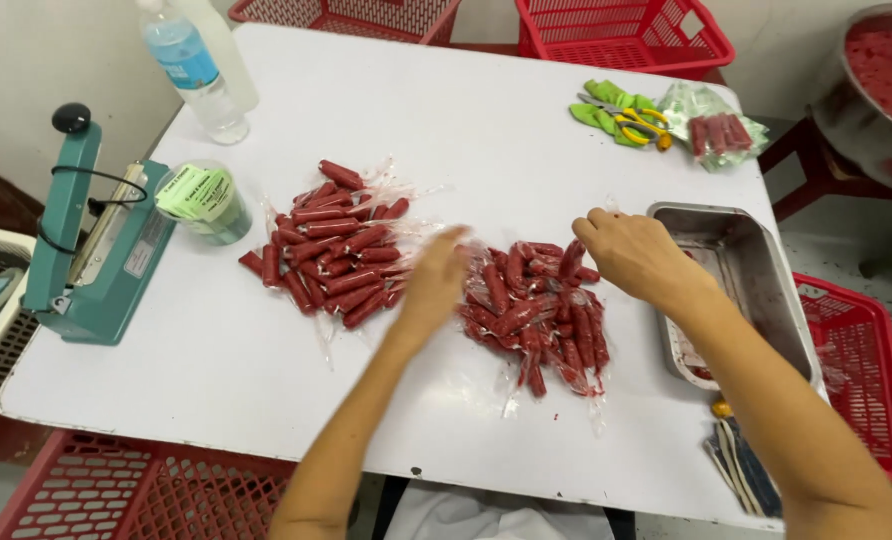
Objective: The person packs small red sausages into clear plastic bags on a white table. They pick up the sausages, place them into the bags, and tie the ends to seal them. The person also handles a metal tray containing loose sausage pieces and a striped cloth.
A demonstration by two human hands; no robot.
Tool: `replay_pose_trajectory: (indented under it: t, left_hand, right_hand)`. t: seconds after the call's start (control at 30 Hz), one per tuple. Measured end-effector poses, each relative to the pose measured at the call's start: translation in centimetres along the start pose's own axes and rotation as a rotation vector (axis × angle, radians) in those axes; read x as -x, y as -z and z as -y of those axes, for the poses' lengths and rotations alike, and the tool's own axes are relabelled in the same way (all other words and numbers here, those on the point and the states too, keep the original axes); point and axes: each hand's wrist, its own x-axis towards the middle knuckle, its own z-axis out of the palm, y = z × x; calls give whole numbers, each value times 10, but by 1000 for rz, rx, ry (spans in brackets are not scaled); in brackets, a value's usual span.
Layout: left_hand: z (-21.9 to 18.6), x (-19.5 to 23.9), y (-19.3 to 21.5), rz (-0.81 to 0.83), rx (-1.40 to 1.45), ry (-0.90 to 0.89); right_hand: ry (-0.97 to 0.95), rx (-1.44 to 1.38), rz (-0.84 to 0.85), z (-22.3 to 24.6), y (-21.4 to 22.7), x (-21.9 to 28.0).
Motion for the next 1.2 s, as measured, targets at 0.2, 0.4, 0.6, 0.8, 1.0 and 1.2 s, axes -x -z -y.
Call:
replay_pose_trajectory:
  t: [0.2,0.4,0.6,0.8,1.0,1.2]
  left_hand:
    - [-77,6,-103,457,385,136]
    - [-170,33,-96,576,734,282]
    - [-169,55,-97,671,933,392]
    - [-146,80,-86,592,1190,616]
    - [-93,95,-70,545,1190,708]
    - [-72,87,-89,460,789,593]
  right_hand:
    - [103,-61,-84,20,121,64]
    - [137,17,-321,-6,73,121]
    - [120,-41,-512,-22,33,126]
    - [92,-123,-528,10,14,97]
    - [-169,-399,-152,60,103,95]
    - [-2,-534,-82,97,121,106]
